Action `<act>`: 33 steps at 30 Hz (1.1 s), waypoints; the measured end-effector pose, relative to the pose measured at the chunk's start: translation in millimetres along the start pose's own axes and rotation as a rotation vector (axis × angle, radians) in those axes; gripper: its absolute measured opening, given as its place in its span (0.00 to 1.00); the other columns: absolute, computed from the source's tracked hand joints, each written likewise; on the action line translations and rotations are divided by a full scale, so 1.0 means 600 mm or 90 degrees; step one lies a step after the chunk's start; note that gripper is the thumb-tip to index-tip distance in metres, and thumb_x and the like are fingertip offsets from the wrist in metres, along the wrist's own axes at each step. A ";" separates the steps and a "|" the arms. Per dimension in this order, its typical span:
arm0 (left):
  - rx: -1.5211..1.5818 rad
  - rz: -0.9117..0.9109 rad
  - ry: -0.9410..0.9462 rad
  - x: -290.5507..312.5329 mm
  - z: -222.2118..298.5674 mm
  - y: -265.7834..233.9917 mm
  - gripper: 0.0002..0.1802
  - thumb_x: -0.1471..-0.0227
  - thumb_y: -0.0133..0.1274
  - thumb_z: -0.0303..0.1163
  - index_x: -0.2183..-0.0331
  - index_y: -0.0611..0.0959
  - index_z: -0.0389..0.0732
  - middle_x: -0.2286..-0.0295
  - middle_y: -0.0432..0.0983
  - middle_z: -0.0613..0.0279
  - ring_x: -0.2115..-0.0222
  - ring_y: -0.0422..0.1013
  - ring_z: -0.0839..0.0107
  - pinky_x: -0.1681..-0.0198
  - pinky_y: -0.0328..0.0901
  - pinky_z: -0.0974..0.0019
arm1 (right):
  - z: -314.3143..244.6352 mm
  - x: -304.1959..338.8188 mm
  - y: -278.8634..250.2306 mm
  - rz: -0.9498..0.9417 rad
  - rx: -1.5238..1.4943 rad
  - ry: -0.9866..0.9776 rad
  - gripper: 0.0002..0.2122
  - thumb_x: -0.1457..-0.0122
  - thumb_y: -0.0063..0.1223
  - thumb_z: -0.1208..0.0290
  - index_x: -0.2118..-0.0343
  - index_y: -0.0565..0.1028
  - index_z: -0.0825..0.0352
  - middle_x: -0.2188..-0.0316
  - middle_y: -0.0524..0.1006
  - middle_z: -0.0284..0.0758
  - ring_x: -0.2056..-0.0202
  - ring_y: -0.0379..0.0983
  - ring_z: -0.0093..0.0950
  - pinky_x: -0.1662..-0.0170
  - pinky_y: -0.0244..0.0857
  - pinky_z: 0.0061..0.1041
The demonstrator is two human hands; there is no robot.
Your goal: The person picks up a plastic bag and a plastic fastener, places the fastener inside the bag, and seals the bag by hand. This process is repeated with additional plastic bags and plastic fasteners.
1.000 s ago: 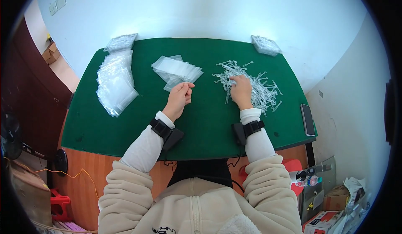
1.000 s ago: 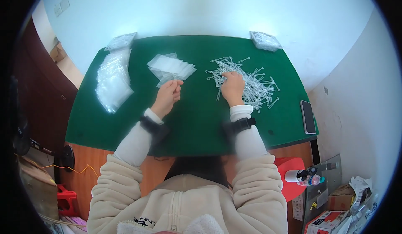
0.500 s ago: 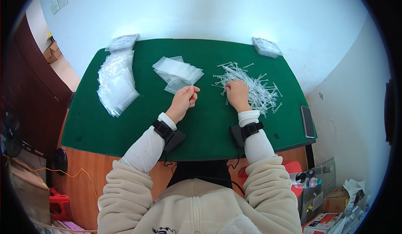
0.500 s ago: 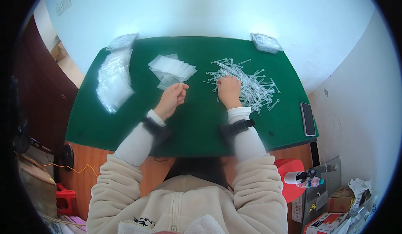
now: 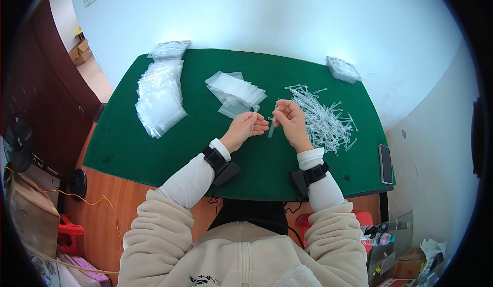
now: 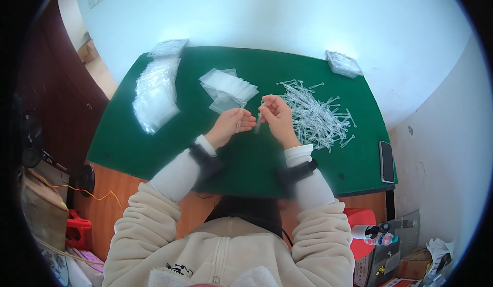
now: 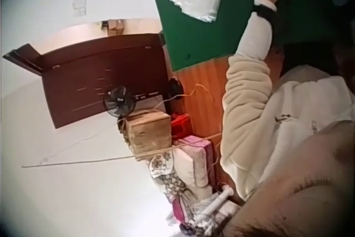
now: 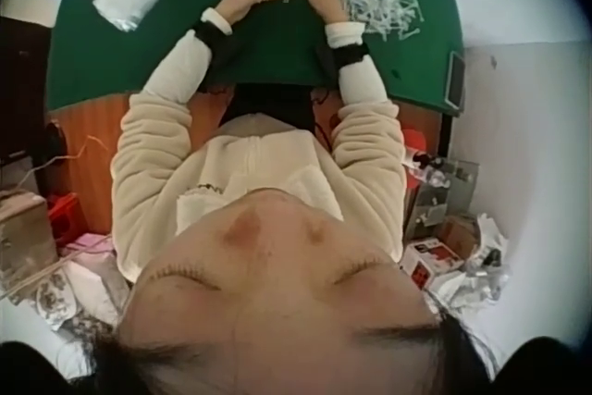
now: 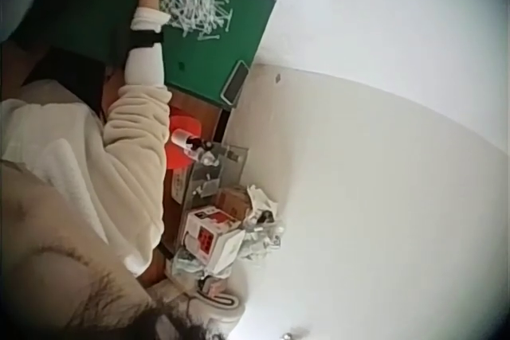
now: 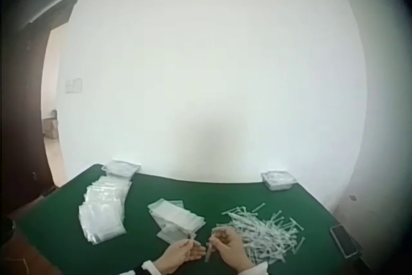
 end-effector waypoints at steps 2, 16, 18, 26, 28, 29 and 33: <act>-0.009 -0.043 -0.028 0.001 -0.006 0.009 0.15 0.40 0.36 0.35 0.62 0.72 0.34 0.65 0.73 0.54 0.64 0.72 0.67 0.59 0.68 0.67 | -0.010 0.005 0.033 -0.046 -0.120 0.007 0.06 0.48 0.50 0.81 0.65 0.70 0.69 0.74 0.73 0.28 0.73 0.69 0.15 0.71 0.64 0.14; 0.016 -0.114 -0.049 0.021 0.004 0.031 0.15 0.40 0.37 0.37 0.62 0.73 0.36 0.68 0.73 0.59 0.69 0.71 0.72 0.64 0.68 0.70 | -0.001 -0.004 0.035 -0.023 -0.014 -0.043 0.08 0.51 0.54 0.80 0.66 0.72 0.70 0.75 0.74 0.30 0.75 0.71 0.17 0.71 0.65 0.14; 0.019 -0.129 -0.052 0.022 0.004 0.040 0.15 0.39 0.35 0.36 0.63 0.72 0.37 0.70 0.73 0.61 0.72 0.70 0.75 0.66 0.67 0.72 | -0.004 -0.001 0.028 -0.004 0.011 -0.055 0.07 0.51 0.54 0.80 0.67 0.73 0.70 0.76 0.75 0.30 0.75 0.71 0.17 0.71 0.65 0.14; 0.012 -0.154 -0.052 0.018 -0.006 0.041 0.14 0.39 0.35 0.37 0.63 0.73 0.38 0.74 0.70 0.67 0.78 0.64 0.82 0.72 0.62 0.77 | -0.005 -0.001 0.032 -0.017 0.022 -0.036 0.06 0.50 0.56 0.79 0.69 0.74 0.70 0.74 0.76 0.30 0.73 0.71 0.16 0.70 0.65 0.14; 0.012 -0.156 -0.045 0.018 -0.007 0.039 0.14 0.39 0.35 0.37 0.63 0.73 0.38 0.74 0.70 0.68 0.78 0.63 0.82 0.74 0.61 0.77 | -0.001 0.000 0.033 -0.021 0.018 -0.030 0.06 0.50 0.56 0.79 0.69 0.74 0.70 0.74 0.76 0.30 0.73 0.71 0.16 0.69 0.65 0.14; 0.011 -0.158 -0.040 0.020 -0.005 0.041 0.14 0.39 0.35 0.36 0.63 0.73 0.38 0.75 0.69 0.68 0.79 0.62 0.82 0.75 0.60 0.78 | 0.002 0.001 0.033 -0.024 0.013 -0.023 0.06 0.51 0.56 0.79 0.69 0.74 0.69 0.74 0.76 0.30 0.73 0.71 0.16 0.69 0.65 0.15; 0.008 -0.124 -0.019 0.017 0.007 0.026 0.14 0.40 0.37 0.37 0.64 0.73 0.38 0.77 0.65 0.71 0.81 0.57 0.83 0.78 0.55 0.78 | -0.017 -0.007 0.011 0.035 0.137 -0.115 0.05 0.52 0.56 0.78 0.70 0.75 0.68 0.75 0.76 0.31 0.73 0.72 0.20 0.70 0.64 0.18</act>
Point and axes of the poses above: each hand's wrist, its own x-axis away from the middle knuckle, its own y-axis out of the palm, z = x × y, the point moved 10 cm from there along -x, towards the middle knuckle
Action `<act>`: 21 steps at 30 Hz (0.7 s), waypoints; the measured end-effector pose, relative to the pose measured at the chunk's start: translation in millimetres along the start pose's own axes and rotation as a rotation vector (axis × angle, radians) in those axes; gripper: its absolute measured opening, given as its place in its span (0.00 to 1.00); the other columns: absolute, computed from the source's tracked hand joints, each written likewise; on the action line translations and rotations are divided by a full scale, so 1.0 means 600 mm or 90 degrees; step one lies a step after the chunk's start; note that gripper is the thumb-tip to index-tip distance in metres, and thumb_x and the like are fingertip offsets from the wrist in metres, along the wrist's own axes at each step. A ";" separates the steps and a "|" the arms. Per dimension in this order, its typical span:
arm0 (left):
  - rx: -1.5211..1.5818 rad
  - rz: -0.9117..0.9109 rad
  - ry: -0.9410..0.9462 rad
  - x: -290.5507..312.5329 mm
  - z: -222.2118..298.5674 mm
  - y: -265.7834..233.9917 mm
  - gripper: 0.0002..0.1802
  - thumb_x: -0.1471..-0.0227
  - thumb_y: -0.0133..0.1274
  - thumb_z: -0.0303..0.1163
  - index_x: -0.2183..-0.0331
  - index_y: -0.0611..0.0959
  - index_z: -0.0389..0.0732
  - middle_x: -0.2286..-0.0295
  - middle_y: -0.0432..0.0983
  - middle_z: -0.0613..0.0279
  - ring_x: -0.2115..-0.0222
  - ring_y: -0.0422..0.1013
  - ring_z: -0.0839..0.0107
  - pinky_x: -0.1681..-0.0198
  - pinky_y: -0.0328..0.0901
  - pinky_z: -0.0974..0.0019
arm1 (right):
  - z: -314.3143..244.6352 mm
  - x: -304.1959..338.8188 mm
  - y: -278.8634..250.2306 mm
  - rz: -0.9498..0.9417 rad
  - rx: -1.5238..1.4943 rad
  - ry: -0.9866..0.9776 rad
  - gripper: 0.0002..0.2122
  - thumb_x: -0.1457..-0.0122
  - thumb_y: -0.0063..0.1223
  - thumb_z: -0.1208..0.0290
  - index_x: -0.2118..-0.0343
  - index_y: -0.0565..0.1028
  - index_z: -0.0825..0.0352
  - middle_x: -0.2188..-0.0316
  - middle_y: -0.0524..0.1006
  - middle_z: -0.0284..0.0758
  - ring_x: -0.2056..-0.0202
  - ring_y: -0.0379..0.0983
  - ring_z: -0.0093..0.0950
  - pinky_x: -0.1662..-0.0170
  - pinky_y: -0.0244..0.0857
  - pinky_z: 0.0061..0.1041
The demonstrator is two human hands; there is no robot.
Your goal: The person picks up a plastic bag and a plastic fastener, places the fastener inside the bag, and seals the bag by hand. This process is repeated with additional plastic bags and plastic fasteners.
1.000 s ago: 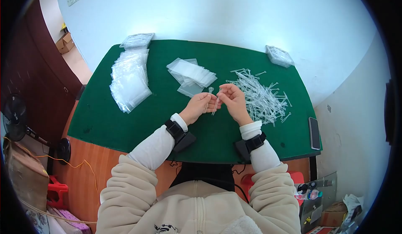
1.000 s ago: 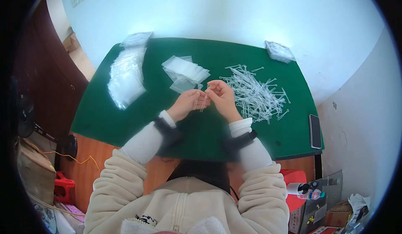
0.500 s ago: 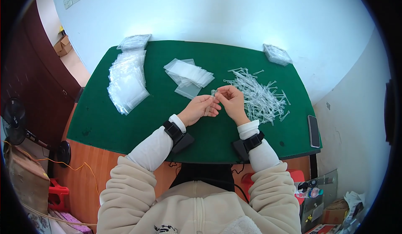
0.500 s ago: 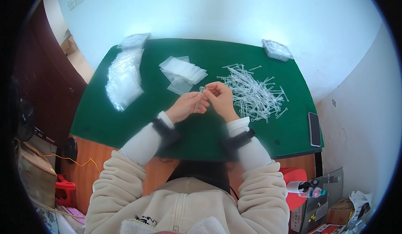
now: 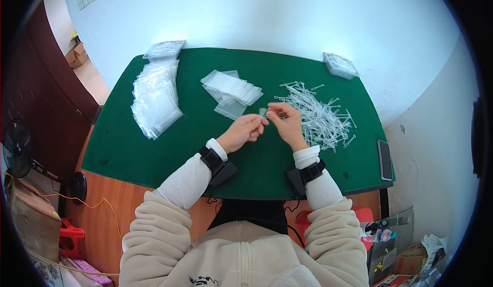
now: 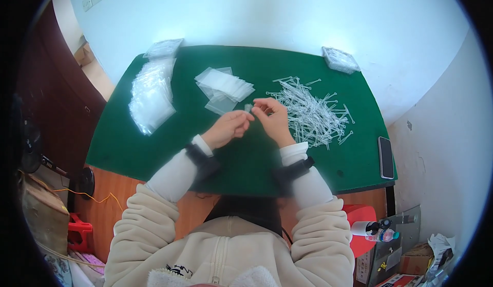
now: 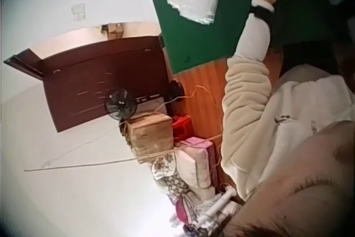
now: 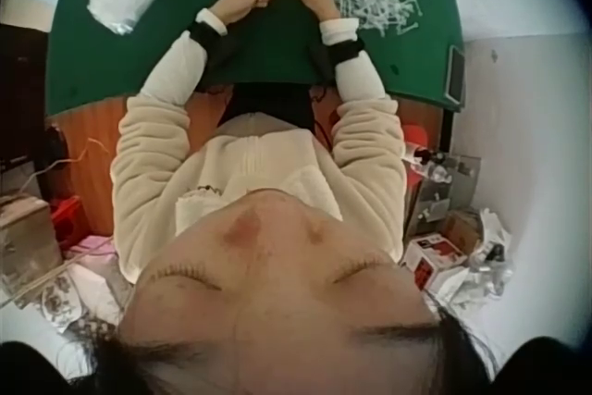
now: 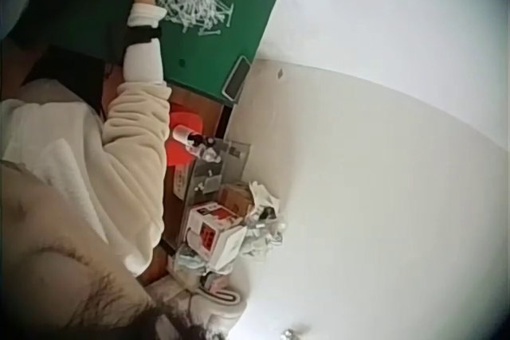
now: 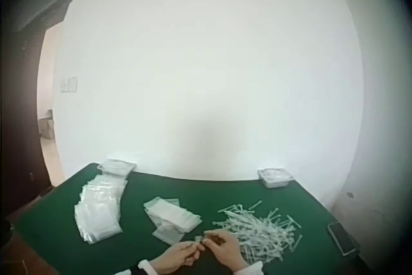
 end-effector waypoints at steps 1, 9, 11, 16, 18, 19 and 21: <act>-0.002 0.019 0.009 -0.001 0.006 -0.010 0.13 0.40 0.37 0.37 0.64 0.73 0.39 0.78 0.63 0.71 0.82 0.55 0.83 0.80 0.52 0.78 | -0.010 -0.004 -0.011 0.030 0.065 -0.049 0.05 0.52 0.56 0.77 0.71 0.76 0.68 0.76 0.76 0.31 0.73 0.72 0.22 0.70 0.64 0.19; 0.078 0.315 0.166 0.012 0.046 -0.146 0.12 0.41 0.38 0.35 0.65 0.73 0.37 0.81 0.60 0.73 0.84 0.52 0.84 0.82 0.49 0.79 | 0.028 -0.006 -0.017 -0.041 0.527 -0.127 0.02 0.57 0.56 0.73 0.78 0.78 0.61 0.76 0.74 0.33 0.68 0.68 0.36 0.65 0.62 0.34; 0.067 0.277 0.131 0.009 0.033 -0.132 0.12 0.42 0.38 0.34 0.65 0.73 0.37 0.81 0.60 0.73 0.83 0.52 0.84 0.82 0.49 0.79 | 0.034 -0.003 -0.012 -0.045 0.554 -0.126 0.02 0.57 0.56 0.73 0.78 0.78 0.62 0.76 0.74 0.33 0.68 0.67 0.36 0.65 0.61 0.34; 0.021 0.209 0.048 -0.001 0.010 -0.095 0.11 0.42 0.38 0.32 0.65 0.72 0.36 0.80 0.61 0.72 0.83 0.52 0.84 0.82 0.49 0.80 | 0.046 0.000 -0.008 -0.059 0.617 -0.119 0.01 0.57 0.56 0.74 0.79 0.77 0.63 0.77 0.73 0.34 0.69 0.66 0.36 0.65 0.61 0.34; 0.024 0.202 0.050 -0.001 0.009 -0.092 0.11 0.42 0.38 0.32 0.65 0.72 0.36 0.80 0.61 0.72 0.83 0.53 0.84 0.81 0.49 0.80 | 0.043 0.000 -0.005 -0.063 0.620 -0.117 0.01 0.57 0.56 0.74 0.79 0.76 0.63 0.77 0.73 0.34 0.69 0.66 0.36 0.65 0.61 0.34; 0.027 0.194 0.052 -0.002 0.008 -0.089 0.11 0.42 0.38 0.32 0.65 0.73 0.36 0.80 0.62 0.72 0.82 0.53 0.84 0.81 0.49 0.80 | 0.042 0.000 -0.004 -0.063 0.624 -0.115 0.02 0.58 0.56 0.74 0.79 0.76 0.64 0.77 0.73 0.34 0.69 0.66 0.37 0.65 0.61 0.34; 0.029 0.186 0.055 -0.004 0.007 -0.086 0.11 0.42 0.38 0.32 0.65 0.73 0.35 0.80 0.62 0.72 0.82 0.53 0.84 0.81 0.50 0.80 | 0.037 -0.002 -0.002 -0.063 0.632 -0.112 0.02 0.58 0.55 0.75 0.79 0.75 0.65 0.77 0.73 0.35 0.69 0.66 0.37 0.64 0.61 0.34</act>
Point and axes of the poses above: each hand's wrist, its own x-axis away from the middle knuckle, its own y-axis out of the palm, z = x × y, the point moved 10 cm from there along -x, towards the middle knuckle
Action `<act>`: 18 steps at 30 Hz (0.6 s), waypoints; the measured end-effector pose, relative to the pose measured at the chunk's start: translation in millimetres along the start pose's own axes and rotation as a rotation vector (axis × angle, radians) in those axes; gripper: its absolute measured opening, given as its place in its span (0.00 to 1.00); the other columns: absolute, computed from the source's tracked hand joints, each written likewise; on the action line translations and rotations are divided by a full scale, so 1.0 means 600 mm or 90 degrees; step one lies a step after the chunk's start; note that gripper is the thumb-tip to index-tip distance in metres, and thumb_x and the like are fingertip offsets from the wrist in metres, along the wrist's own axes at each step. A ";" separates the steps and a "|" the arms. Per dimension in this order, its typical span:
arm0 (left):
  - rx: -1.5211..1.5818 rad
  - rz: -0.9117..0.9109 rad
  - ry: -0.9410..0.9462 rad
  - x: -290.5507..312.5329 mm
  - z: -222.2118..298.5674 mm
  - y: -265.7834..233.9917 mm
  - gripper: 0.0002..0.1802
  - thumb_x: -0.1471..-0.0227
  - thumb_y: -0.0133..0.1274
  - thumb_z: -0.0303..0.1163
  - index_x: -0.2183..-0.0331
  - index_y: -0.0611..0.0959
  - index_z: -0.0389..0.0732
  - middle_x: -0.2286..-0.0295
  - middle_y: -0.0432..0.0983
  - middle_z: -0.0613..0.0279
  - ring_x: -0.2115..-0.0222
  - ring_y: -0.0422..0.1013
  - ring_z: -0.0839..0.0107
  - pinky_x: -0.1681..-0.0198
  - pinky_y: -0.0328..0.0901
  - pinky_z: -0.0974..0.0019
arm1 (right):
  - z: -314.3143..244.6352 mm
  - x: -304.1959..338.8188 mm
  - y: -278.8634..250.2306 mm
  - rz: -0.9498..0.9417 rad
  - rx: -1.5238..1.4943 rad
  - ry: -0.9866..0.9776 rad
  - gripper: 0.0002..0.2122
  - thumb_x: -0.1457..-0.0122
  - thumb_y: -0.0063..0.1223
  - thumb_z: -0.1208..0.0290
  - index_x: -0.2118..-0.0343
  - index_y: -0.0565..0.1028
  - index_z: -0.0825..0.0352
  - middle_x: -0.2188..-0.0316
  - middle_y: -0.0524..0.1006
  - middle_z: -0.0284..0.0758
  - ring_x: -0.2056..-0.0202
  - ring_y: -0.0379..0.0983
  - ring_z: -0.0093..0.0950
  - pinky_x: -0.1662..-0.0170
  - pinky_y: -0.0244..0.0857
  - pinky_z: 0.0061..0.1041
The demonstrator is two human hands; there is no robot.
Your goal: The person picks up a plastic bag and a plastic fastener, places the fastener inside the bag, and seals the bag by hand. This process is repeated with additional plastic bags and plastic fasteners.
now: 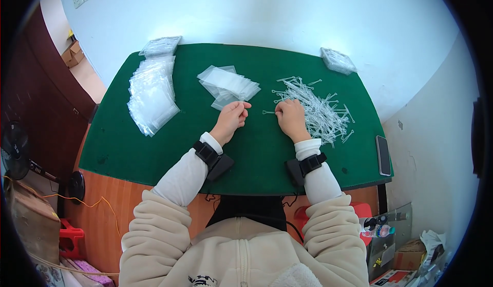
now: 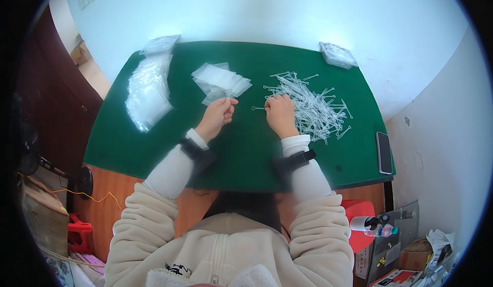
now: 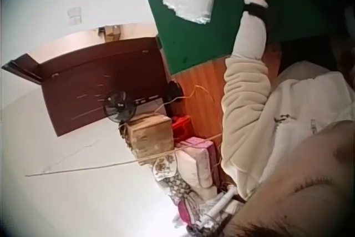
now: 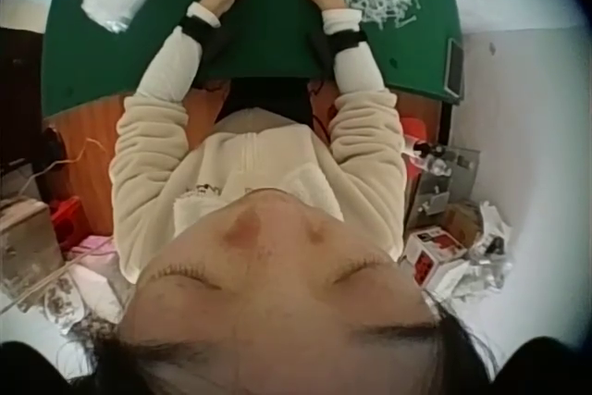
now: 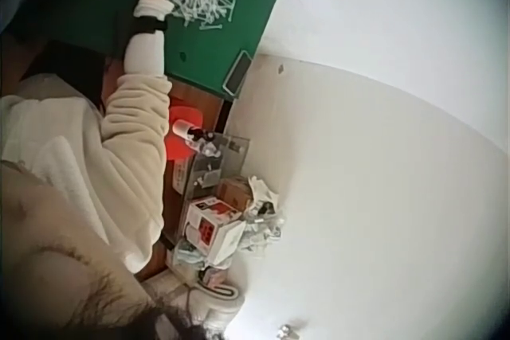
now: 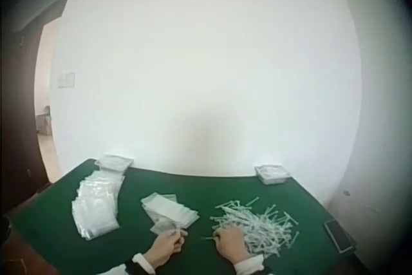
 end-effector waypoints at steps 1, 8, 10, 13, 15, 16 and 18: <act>-0.011 -0.010 0.003 -0.001 -0.001 0.003 0.12 0.42 0.38 0.32 0.64 0.73 0.35 0.79 0.63 0.71 0.82 0.55 0.84 0.80 0.51 0.80 | -0.002 -0.001 -0.004 0.001 0.000 -0.001 0.02 0.58 0.55 0.75 0.79 0.75 0.65 0.77 0.73 0.35 0.69 0.66 0.37 0.64 0.61 0.34; -0.112 -0.028 0.019 0.000 -0.001 0.016 0.14 0.41 0.36 0.34 0.63 0.72 0.36 0.74 0.70 0.66 0.76 0.65 0.81 0.72 0.61 0.78 | -0.025 0.003 -0.003 -0.049 -0.490 0.069 0.10 0.51 0.50 0.81 0.64 0.71 0.67 0.79 0.70 0.31 0.78 0.67 0.22 0.76 0.61 0.22; -0.099 -0.044 -0.008 0.005 -0.005 0.022 0.14 0.40 0.35 0.34 0.62 0.71 0.36 0.71 0.71 0.63 0.72 0.68 0.77 0.67 0.64 0.74 | -0.039 0.003 0.000 -0.074 -0.597 0.089 0.12 0.50 0.48 0.82 0.61 0.69 0.67 0.78 0.70 0.31 0.79 0.67 0.20 0.77 0.61 0.20; -0.083 -0.077 -0.040 0.009 -0.011 0.036 0.14 0.40 0.35 0.34 0.61 0.71 0.35 0.68 0.72 0.59 0.68 0.70 0.73 0.63 0.66 0.71 | -0.055 0.001 0.001 -0.127 -0.812 0.131 0.17 0.48 0.45 0.83 0.54 0.65 0.67 0.77 0.70 0.31 0.81 0.66 0.16 0.80 0.60 0.16; -0.060 -0.129 -0.078 0.012 -0.022 0.055 0.14 0.40 0.35 0.34 0.61 0.71 0.35 0.65 0.73 0.55 0.65 0.71 0.69 0.59 0.66 0.68 | -0.051 -0.001 -0.003 -0.134 -0.855 0.158 0.21 0.48 0.45 0.83 0.50 0.61 0.67 0.76 0.71 0.32 0.83 0.65 0.15 0.81 0.59 0.15; -0.061 -0.131 -0.080 0.011 -0.024 0.058 0.14 0.40 0.35 0.34 0.61 0.71 0.35 0.65 0.73 0.55 0.65 0.71 0.69 0.59 0.66 0.68 | -0.047 0.000 -0.003 -0.137 -0.876 0.172 0.23 0.48 0.45 0.83 0.48 0.59 0.66 0.75 0.72 0.33 0.83 0.65 0.15 0.82 0.59 0.14; -0.054 -0.164 -0.082 0.010 -0.027 0.073 0.14 0.40 0.35 0.34 0.61 0.71 0.35 0.64 0.73 0.55 0.64 0.71 0.68 0.59 0.66 0.68 | -0.044 -0.002 -0.004 -0.132 -0.883 0.170 0.22 0.48 0.45 0.83 0.48 0.59 0.66 0.75 0.72 0.33 0.84 0.64 0.15 0.83 0.58 0.14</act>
Point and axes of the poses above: each hand's wrist, its own x-axis away from the middle knuckle, its own y-axis out of the palm, z = x × y, the point moved 10 cm from there along -x, towards the middle knuckle
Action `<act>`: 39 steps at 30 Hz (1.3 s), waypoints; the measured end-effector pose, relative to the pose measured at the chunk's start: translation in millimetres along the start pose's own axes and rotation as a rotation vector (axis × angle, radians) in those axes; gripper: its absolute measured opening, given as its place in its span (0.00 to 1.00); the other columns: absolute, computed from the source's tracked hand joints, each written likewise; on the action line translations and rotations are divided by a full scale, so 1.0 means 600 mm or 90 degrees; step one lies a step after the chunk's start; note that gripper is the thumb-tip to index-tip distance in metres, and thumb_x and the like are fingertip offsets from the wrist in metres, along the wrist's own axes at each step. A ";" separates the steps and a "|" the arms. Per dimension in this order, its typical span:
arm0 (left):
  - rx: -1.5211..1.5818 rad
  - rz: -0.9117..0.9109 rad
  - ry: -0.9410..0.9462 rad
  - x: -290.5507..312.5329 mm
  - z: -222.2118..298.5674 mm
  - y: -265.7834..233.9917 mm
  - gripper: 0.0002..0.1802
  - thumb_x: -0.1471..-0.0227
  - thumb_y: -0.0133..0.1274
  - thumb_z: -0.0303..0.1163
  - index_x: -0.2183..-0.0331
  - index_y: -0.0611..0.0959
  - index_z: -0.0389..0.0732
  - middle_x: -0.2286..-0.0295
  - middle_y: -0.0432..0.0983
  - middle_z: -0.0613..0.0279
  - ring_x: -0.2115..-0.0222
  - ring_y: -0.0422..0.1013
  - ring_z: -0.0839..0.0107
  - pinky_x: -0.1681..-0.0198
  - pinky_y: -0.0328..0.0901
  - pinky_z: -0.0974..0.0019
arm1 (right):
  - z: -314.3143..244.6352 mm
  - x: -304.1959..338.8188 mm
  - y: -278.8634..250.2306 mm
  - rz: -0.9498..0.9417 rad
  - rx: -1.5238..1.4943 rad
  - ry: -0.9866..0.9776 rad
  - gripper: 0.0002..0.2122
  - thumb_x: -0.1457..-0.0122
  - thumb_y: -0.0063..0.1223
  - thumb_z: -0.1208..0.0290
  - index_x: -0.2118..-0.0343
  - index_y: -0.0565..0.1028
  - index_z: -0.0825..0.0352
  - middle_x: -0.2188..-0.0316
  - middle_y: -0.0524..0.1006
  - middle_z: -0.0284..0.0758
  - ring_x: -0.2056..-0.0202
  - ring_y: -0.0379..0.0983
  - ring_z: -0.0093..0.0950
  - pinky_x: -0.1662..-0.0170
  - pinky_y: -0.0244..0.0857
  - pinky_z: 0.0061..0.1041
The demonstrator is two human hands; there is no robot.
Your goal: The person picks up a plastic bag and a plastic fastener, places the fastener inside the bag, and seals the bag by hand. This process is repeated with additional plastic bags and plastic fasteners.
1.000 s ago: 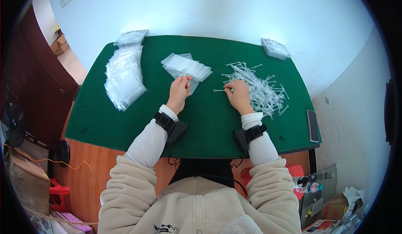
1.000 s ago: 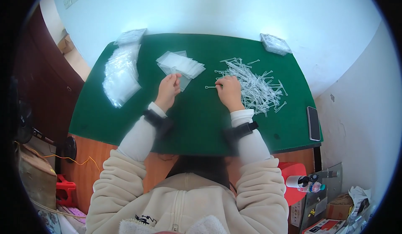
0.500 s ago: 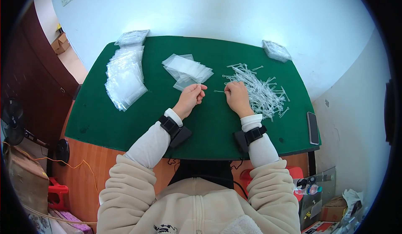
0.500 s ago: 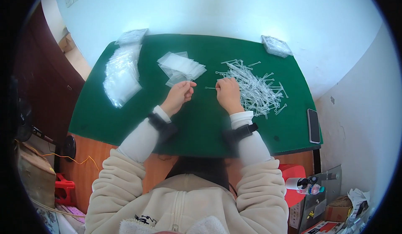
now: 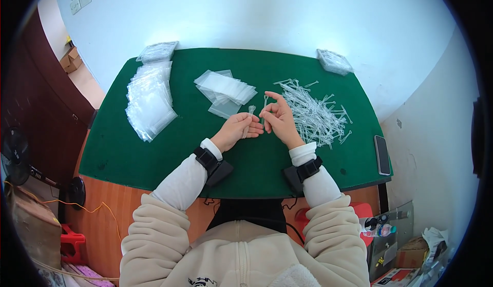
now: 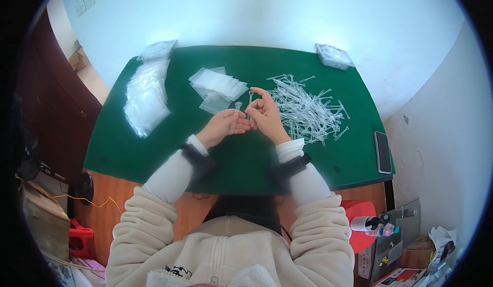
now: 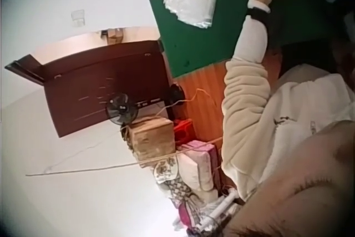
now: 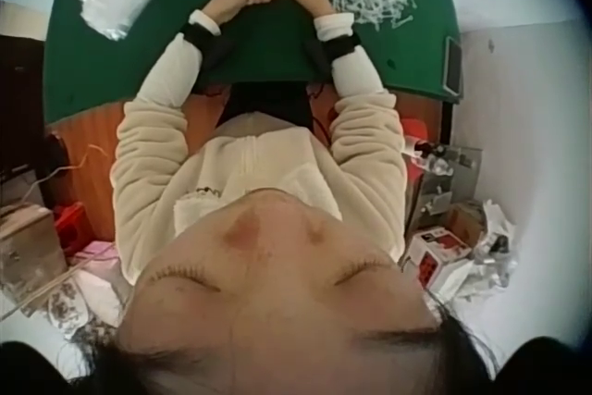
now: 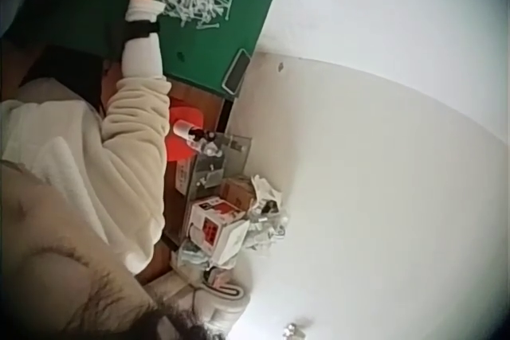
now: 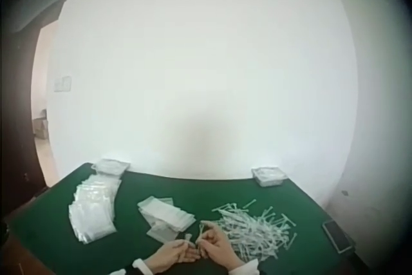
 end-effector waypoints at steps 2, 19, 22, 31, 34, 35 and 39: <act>0.002 -0.017 -0.002 -0.003 -0.001 0.009 0.14 0.40 0.35 0.34 0.60 0.71 0.35 0.64 0.72 0.54 0.63 0.71 0.68 0.58 0.66 0.68 | -0.001 -0.001 -0.001 -0.002 -0.015 -0.009 0.22 0.47 0.45 0.82 0.48 0.59 0.66 0.75 0.72 0.33 0.86 0.62 0.15 0.84 0.56 0.13; 0.013 -0.072 -0.011 0.006 0.004 0.031 0.15 0.40 0.35 0.35 0.59 0.70 0.34 0.63 0.72 0.54 0.62 0.71 0.67 0.57 0.66 0.65 | 0.021 -0.003 -0.014 0.065 -0.138 0.024 0.02 0.45 0.48 0.76 0.72 0.71 0.68 0.81 0.73 0.29 0.86 0.62 0.13 0.84 0.52 0.12; 0.011 -0.063 -0.019 0.010 0.005 0.028 0.15 0.40 0.36 0.35 0.59 0.70 0.34 0.63 0.71 0.54 0.62 0.71 0.67 0.57 0.66 0.65 | 0.025 -0.003 -0.020 0.081 -0.032 0.028 0.02 0.46 0.50 0.76 0.72 0.72 0.68 0.82 0.71 0.26 0.84 0.62 0.12 0.82 0.53 0.12; 0.016 -0.063 -0.021 0.011 0.000 0.035 0.14 0.40 0.35 0.35 0.60 0.70 0.35 0.65 0.72 0.56 0.66 0.72 0.70 0.60 0.68 0.67 | 0.019 0.002 -0.033 0.128 0.076 -0.029 0.04 0.48 0.54 0.75 0.72 0.76 0.69 0.81 0.73 0.25 0.80 0.63 0.12 0.77 0.56 0.12; 0.025 -0.056 -0.025 0.009 -0.007 0.036 0.14 0.40 0.36 0.35 0.61 0.70 0.35 0.67 0.72 0.58 0.68 0.71 0.73 0.62 0.68 0.69 | 0.025 0.006 -0.039 0.130 0.080 -0.026 0.04 0.48 0.54 0.75 0.72 0.76 0.69 0.80 0.73 0.25 0.79 0.64 0.11 0.76 0.57 0.12; 0.027 -0.057 -0.029 0.008 -0.011 0.036 0.14 0.40 0.36 0.35 0.61 0.70 0.35 0.68 0.71 0.60 0.70 0.70 0.74 0.64 0.67 0.70 | 0.026 0.007 -0.043 0.132 0.080 -0.026 0.04 0.48 0.54 0.75 0.72 0.76 0.69 0.80 0.73 0.25 0.79 0.64 0.11 0.76 0.57 0.12; 0.033 -0.032 -0.015 0.002 -0.015 0.021 0.13 0.40 0.37 0.35 0.61 0.70 0.36 0.73 0.69 0.65 0.76 0.64 0.79 0.71 0.62 0.75 | 0.038 0.004 -0.056 0.110 0.126 0.012 0.04 0.48 0.54 0.74 0.71 0.77 0.67 0.79 0.75 0.28 0.79 0.66 0.15 0.76 0.58 0.14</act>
Point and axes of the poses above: each hand's wrist, its own x-axis away from the middle knuckle, its own y-axis out of the palm, z = x × y, the point moved 10 cm from there along -x, towards the middle knuckle
